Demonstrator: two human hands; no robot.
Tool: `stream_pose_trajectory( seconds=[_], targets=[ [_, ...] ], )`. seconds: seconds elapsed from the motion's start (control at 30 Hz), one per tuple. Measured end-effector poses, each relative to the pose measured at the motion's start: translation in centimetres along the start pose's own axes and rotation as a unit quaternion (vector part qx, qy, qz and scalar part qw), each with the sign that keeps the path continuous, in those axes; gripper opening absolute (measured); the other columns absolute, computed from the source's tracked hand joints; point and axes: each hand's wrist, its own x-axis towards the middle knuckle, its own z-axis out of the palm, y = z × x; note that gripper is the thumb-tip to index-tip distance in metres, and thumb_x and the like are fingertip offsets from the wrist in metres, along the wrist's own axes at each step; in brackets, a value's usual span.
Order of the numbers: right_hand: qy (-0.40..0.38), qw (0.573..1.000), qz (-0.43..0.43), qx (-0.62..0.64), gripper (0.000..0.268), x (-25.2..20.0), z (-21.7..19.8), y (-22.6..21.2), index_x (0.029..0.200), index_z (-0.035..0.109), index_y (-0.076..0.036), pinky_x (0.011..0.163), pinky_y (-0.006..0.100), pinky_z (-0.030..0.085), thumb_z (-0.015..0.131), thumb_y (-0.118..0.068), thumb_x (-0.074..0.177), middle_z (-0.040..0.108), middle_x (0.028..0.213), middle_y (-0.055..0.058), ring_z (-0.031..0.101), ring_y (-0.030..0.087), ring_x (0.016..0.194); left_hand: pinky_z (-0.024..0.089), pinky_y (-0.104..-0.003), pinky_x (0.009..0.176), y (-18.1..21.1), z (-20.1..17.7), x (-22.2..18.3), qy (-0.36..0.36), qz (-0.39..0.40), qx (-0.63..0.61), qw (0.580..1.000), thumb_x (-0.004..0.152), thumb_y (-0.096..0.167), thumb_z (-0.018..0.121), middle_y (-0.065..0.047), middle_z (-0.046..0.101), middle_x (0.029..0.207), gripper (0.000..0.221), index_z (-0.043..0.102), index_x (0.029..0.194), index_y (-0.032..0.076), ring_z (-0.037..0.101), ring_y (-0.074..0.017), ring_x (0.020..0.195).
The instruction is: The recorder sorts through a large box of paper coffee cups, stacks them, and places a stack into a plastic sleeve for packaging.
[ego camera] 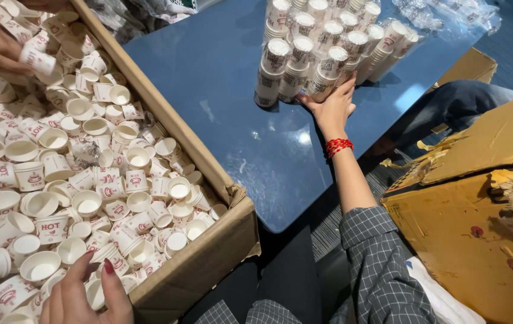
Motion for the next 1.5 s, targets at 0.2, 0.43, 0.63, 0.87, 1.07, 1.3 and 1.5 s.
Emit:
stream_pose_trajectory(
  seconds=[0.2, 0.43, 0.63, 0.87, 1.07, 1.3, 1.5],
  targets=[
    [-0.009, 0.999, 0.02, -0.024, 0.151, 0.9, 0.1, -0.7, 0.155, 0.005, 0.01, 0.105, 0.05, 0.036, 0.097, -0.067, 0.064, 0.031, 0.159, 0.03, 0.036, 0.041, 0.145, 0.057, -0.037, 0.085, 1.8, -0.8, 1.1, -0.025, -0.02, 0.008, 0.999, 0.097, 0.019, 0.072, -0.015, 0.072, 0.101, 0.031, 0.071, 0.122, 0.001, 0.071, -0.0281, 0.087],
    [0.0, 1.0, 0.016, -0.022, 0.147, 0.5, -0.1, -0.6, 0.155, 0.007, 0.01, 0.106, 0.051, 0.035, 0.094, -0.068, 0.067, 0.034, 0.157, 0.032, 0.036, 0.04, 0.145, 0.056, -0.038, 0.08, 6.1, -3.2, 3.1, -0.092, -0.092, 0.114, 0.985, 0.098, 0.03, 0.069, -0.005, 0.075, 0.105, 0.031, 0.075, 0.126, 0.016, 0.072, -0.0239, 0.094],
    [-0.008, 0.999, 0.011, -0.046, 0.148, -1.3, -0.9, -1.1, 0.154, 0.003, 0.013, 0.109, 0.053, 0.033, 0.092, -0.07, 0.069, 0.035, 0.155, 0.035, 0.037, 0.042, 0.144, 0.053, -0.042, 0.079, 7.5, -5.7, 4.6, -0.165, -0.104, 0.013, 0.981, 0.095, 0.032, 0.066, -0.008, 0.074, 0.103, 0.031, 0.073, 0.119, 0.014, 0.07, -0.0291, 0.096],
    [0.005, 0.999, 0.019, -0.042, 0.133, -3.6, -2.7, -1.7, 0.155, 0.002, 0.012, 0.112, 0.052, 0.034, 0.084, -0.062, 0.082, 0.043, 0.149, 0.035, 0.042, 0.043, 0.139, 0.054, -0.04, 0.081, 10.2, -10.1, 8.4, -0.295, 0.009, -0.252, 0.922, 0.087, 0.026, 0.068, -0.009, 0.075, 0.1, 0.026, 0.071, 0.108, 0.01, 0.071, -0.0308, 0.097],
    [-0.044, 0.991, -0.039, -0.121, 0.088, -3.5, -1.6, 0.0, 0.152, 0.03, 0.01, 0.114, 0.063, 0.022, 0.058, -0.057, 0.102, 0.042, 0.153, 0.031, 0.036, 0.043, 0.145, 0.055, -0.041, 0.076, 9.1, -13.8, 11.7, -0.266, 0.057, -0.159, 0.949, 0.09, 0.029, 0.066, -0.014, 0.074, 0.104, 0.031, 0.07, 0.112, 0.008, 0.071, -0.033, 0.09],
    [-0.079, 0.985, -0.084, -0.131, 0.072, -4.2, -1.9, 1.2, 0.145, 0.048, 0.006, 0.114, 0.065, 0.021, 0.049, -0.055, 0.106, 0.04, 0.153, 0.034, 0.034, 0.047, 0.144, 0.055, -0.041, 0.077, 7.2, -16.1, 15.8, -0.26, 0.079, -0.017, 0.962, 0.098, 0.043, 0.059, -0.01, 0.075, 0.106, 0.04, 0.07, 0.121, 0.013, 0.072, -0.0285, 0.088],
    [-0.07, 0.978, -0.142, -0.138, 0.064, -5.7, -3.2, 2.2, 0.148, 0.052, 0.001, 0.109, 0.067, 0.025, 0.051, -0.051, 0.11, 0.045, 0.152, 0.035, 0.037, 0.049, 0.142, 0.054, -0.048, 0.085, -2.7, -6.4, 17.2, -0.459, 0.138, 0.102, 0.872, 0.091, 0.042, 0.068, -0.015, 0.068, 0.105, 0.042, 0.062, 0.121, 0.013, 0.068, -0.0346, 0.103]
  ],
)
